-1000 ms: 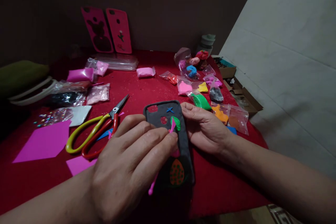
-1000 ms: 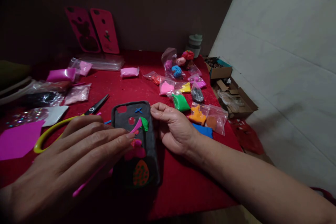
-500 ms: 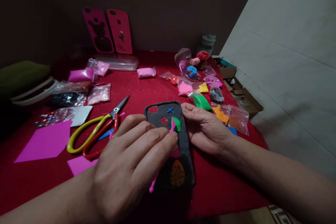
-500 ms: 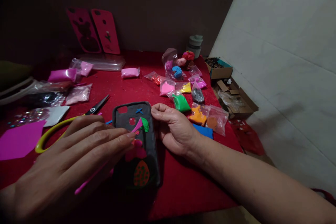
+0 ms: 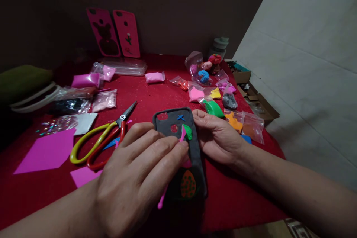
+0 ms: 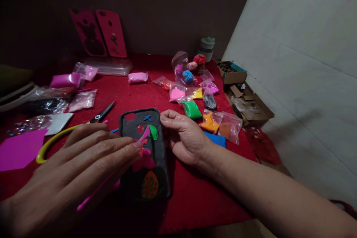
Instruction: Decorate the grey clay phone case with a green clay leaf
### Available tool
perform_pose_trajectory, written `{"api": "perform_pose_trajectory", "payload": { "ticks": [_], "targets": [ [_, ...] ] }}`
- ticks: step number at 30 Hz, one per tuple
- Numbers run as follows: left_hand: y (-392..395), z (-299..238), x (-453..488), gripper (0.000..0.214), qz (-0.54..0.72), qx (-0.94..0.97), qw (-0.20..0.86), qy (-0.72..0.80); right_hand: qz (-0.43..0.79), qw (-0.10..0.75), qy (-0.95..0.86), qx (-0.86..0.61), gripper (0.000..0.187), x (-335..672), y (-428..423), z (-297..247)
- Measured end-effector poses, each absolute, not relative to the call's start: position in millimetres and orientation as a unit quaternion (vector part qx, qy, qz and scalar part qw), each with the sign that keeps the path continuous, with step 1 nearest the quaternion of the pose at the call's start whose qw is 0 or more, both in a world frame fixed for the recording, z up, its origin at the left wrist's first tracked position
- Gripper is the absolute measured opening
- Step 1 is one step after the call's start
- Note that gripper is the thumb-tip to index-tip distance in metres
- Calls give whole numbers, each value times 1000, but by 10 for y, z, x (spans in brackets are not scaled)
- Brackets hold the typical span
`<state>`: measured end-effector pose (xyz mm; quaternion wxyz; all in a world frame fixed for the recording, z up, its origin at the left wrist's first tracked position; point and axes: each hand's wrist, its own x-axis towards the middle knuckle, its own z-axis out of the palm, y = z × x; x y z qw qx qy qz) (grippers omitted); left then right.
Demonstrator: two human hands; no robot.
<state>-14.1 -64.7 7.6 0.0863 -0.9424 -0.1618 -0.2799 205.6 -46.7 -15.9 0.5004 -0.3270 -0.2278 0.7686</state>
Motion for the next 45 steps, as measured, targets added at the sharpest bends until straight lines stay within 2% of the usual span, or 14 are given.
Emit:
{"api": "perform_pose_trajectory", "payload": {
  "ticks": [36,45],
  "targets": [
    [-677,85,-99,30,-292,-937,82,-175,770,502,-228,-320,20,2057,-469,-148],
    [-794,78,-93,36,-291,-933,60,-203,757,512,-227,-336,22,2049,-467,-149]
  ]
}}
